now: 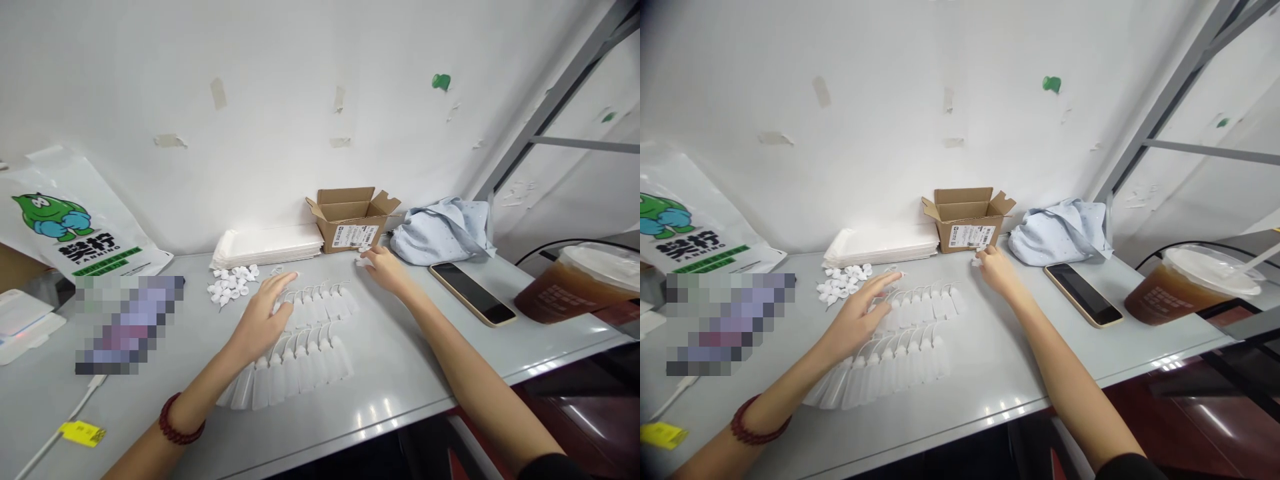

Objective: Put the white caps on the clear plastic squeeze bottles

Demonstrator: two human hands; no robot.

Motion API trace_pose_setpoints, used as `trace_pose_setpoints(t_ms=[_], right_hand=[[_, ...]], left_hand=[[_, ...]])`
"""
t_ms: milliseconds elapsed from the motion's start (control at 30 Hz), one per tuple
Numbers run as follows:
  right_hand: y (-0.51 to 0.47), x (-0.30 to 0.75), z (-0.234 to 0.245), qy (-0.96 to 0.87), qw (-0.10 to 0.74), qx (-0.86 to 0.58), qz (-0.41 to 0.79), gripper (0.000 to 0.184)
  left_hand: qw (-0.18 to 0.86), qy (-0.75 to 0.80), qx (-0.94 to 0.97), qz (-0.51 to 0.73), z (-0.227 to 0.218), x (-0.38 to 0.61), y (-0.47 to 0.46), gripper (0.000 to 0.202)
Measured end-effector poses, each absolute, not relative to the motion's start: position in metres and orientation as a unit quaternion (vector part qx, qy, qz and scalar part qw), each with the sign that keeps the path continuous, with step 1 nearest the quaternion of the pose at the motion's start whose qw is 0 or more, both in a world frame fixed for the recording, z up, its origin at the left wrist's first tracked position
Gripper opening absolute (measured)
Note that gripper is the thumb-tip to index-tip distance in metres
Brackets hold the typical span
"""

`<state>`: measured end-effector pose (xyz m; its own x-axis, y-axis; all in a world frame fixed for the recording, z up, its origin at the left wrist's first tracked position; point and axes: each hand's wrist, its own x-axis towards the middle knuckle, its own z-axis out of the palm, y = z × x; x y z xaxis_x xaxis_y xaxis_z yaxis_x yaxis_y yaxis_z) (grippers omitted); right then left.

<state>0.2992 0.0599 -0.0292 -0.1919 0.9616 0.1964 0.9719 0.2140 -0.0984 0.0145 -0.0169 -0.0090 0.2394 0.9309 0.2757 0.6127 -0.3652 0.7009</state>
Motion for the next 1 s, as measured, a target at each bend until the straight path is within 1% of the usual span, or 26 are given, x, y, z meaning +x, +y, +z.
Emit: trace_pose_setpoints(t_ms=[200,367,433,500,600,667,733,833,933,1000], right_hand=[[0.059,0.298,-0.029,-0.768,0.090,-0.635,-0.009,0.030],[0.057,0.294,-0.026,-0.765,0.100,-0.636,0.009,0.023],[0.054,0.291,-0.023,-0.767,0.120,-0.630,0.006,0.024],[0.052,0.287,-0.019,-0.772,0.154,-0.617,0.004,0.023],[0.045,0.278,-0.015,-0.786,0.251,-0.565,0.007,0.017],[0.039,0.270,-0.014,-0.796,0.317,-0.516,0.019,0.015],[0.030,0.259,-0.013,-0.805,0.352,-0.475,0.054,0.016],[0.012,0.240,-0.010,-0.805,0.373,-0.437,0.148,0.019],[-0.004,0.223,-0.006,-0.798,0.375,-0.407,0.241,0.019],[-0.012,0.217,-0.003,-0.795,0.373,-0.388,0.279,0.018]], left_hand=[[0.372,0.509,0.650,0.425,-0.004,0.011,-0.015,0.036],[0.575,0.462,0.479,0.476,0.001,0.011,-0.015,0.025],[0.627,0.439,0.408,0.498,0.002,0.010,-0.014,0.021],[0.654,0.429,0.351,0.515,0.003,0.009,-0.013,0.016],[0.663,0.428,0.317,0.526,0.004,0.007,-0.013,0.012],[0.643,0.436,0.345,0.527,0.004,0.007,-0.015,0.014],[0.587,0.466,0.411,0.519,0.003,0.008,-0.018,0.017],[0.435,0.507,0.553,0.497,-0.001,0.012,-0.023,0.015],[0.253,0.474,0.685,0.492,-0.006,0.019,-0.028,0.012],[0.168,0.444,0.730,0.492,-0.009,0.023,-0.031,0.013]])
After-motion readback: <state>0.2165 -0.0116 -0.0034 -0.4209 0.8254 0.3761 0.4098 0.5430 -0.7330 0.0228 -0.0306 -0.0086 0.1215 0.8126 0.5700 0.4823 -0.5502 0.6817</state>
